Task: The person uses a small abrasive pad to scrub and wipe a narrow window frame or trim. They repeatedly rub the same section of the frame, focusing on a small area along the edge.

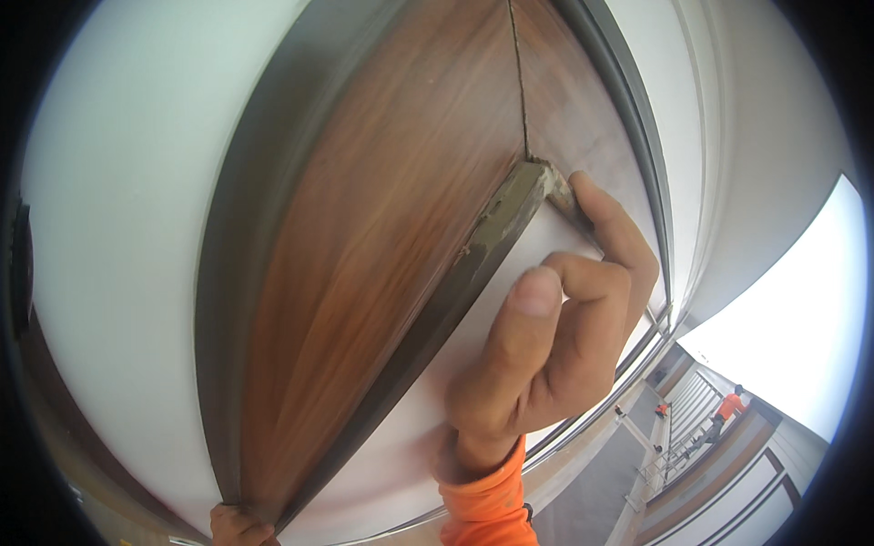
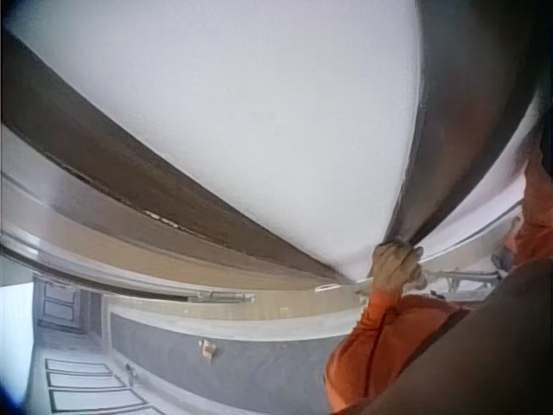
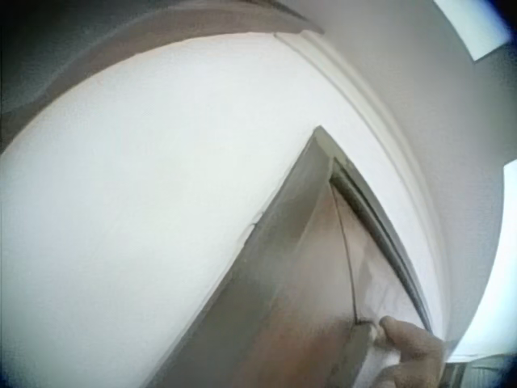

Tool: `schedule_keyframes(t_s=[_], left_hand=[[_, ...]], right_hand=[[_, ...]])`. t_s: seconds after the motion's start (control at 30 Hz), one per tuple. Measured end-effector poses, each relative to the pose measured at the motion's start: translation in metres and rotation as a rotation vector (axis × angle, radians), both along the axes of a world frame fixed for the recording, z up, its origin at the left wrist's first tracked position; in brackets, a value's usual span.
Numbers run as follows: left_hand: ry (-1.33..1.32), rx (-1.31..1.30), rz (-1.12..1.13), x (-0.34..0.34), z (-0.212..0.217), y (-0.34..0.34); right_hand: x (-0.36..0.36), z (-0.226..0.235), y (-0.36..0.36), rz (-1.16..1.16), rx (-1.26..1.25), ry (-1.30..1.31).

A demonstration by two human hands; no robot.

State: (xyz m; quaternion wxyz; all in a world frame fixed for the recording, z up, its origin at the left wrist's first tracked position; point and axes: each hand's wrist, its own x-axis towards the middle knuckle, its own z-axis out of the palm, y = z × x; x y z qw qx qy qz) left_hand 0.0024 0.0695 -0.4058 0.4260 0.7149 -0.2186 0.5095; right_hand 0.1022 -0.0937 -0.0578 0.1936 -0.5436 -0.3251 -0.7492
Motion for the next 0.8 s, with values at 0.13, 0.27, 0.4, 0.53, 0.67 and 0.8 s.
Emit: schedule_keyframes(t_s=[0.13,0.27,0.4,0.53,0.67,0.8], left_hand=[[-0.366,-0.254,0.032,0.026,-0.005,-0.02],[-0.649,-0.526,0.04,0.064,-0.01,-0.044],[-0.249,-0.67,0.022,0.047,0.05,-0.045],[-0.256,-0.653,-0.087,0.046,0.132,-0.039],[-0.34,-0.518,-0.329,0.057,0.217,-0.038],[-0.165,-0.423,-0.545,0.03,0.232,-0.043]], right_hand=[[0.012,0.007,-0.008,0.076,-0.08,-0.069],[0.023,0.011,-0.01,0.129,-0.147,-0.091],[0.036,0.016,-0.014,0.192,-0.178,-0.089],[0.052,0.017,-0.018,0.319,-0.21,-0.078],[0.051,0.017,-0.032,0.38,-0.195,-0.038],[-0.003,-0.031,-0.041,0.682,-0.343,0.289]])
